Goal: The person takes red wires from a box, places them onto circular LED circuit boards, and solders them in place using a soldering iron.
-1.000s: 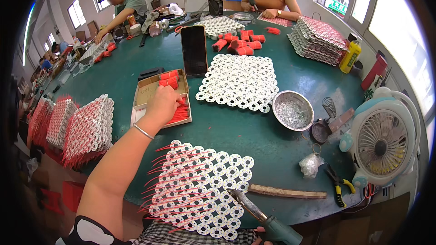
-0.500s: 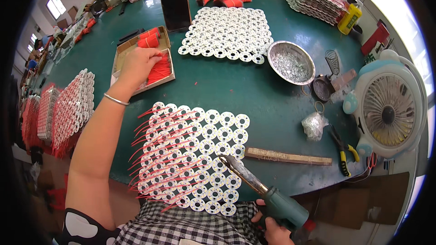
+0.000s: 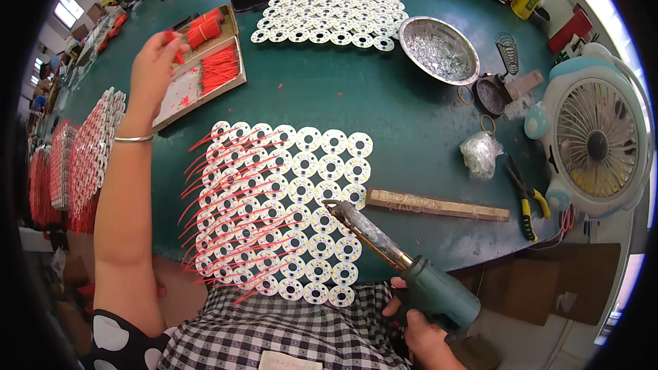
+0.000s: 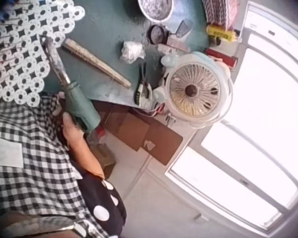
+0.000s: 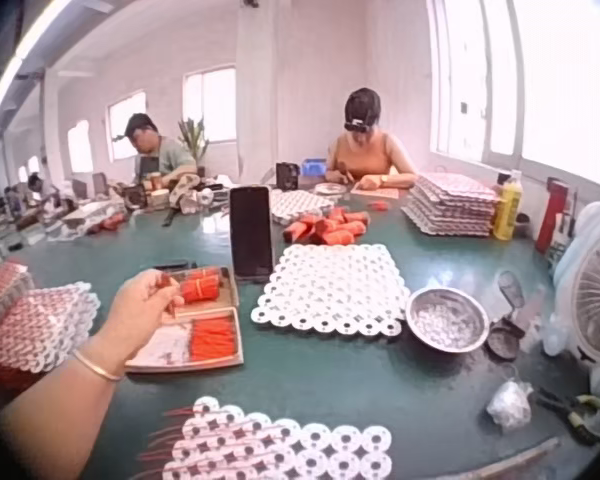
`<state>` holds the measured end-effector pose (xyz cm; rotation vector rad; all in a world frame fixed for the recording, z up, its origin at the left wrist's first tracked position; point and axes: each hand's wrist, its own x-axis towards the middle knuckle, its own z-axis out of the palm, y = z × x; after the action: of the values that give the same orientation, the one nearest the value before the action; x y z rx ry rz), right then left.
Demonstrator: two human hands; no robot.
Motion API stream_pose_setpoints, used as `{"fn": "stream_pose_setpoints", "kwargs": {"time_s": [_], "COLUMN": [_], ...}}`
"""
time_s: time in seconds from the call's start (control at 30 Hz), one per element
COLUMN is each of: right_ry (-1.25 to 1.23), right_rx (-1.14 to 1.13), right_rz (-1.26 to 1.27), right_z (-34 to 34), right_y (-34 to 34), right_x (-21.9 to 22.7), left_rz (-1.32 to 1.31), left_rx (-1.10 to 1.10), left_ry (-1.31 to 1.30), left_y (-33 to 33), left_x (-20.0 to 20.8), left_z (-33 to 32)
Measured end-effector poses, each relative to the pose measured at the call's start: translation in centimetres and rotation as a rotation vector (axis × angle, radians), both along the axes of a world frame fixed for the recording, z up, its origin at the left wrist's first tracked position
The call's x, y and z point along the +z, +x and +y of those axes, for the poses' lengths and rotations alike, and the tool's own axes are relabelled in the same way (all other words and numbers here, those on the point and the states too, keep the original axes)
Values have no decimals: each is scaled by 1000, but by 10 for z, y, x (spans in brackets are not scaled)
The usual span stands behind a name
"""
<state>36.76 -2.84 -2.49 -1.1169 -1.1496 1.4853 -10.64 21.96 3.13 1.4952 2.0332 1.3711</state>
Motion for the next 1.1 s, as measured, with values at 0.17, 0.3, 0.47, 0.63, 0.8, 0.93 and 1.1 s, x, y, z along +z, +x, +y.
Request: {"fn": "stream_pose_setpoints", "kwargs": {"time_s": [0.17, 0.3, 0.47, 0.63, 0.8, 0.93, 1.1], "right_ry": [36, 34, -10, -26, -29, -37, -3], "right_rx": [31, 61, 39, 59, 57, -141, -93], "right_rz": [4, 11, 0, -25, -15, -122, -59], "right_z": [2, 1, -1, 1, 2, 10, 9], "right_y": [-2, -2, -4, -3, -5, -29, -23], "right_x": [0, 3, 6, 8, 8, 23, 22], "left_rz": [-474, -602, -346, -311, -219, 159, -212], "left_rx": [-4, -17, -9, -60, -29, 15, 25], "left_ry": [83, 49, 5, -93, -60, -319, -9], "left_y": [-44, -53, -25, -37, -27, -26, 4], "left_x": [-22, -33, -17, -21, -19, -23, 10], "left_z": [-25, -35, -34, -34, -38, -41, -77]}}
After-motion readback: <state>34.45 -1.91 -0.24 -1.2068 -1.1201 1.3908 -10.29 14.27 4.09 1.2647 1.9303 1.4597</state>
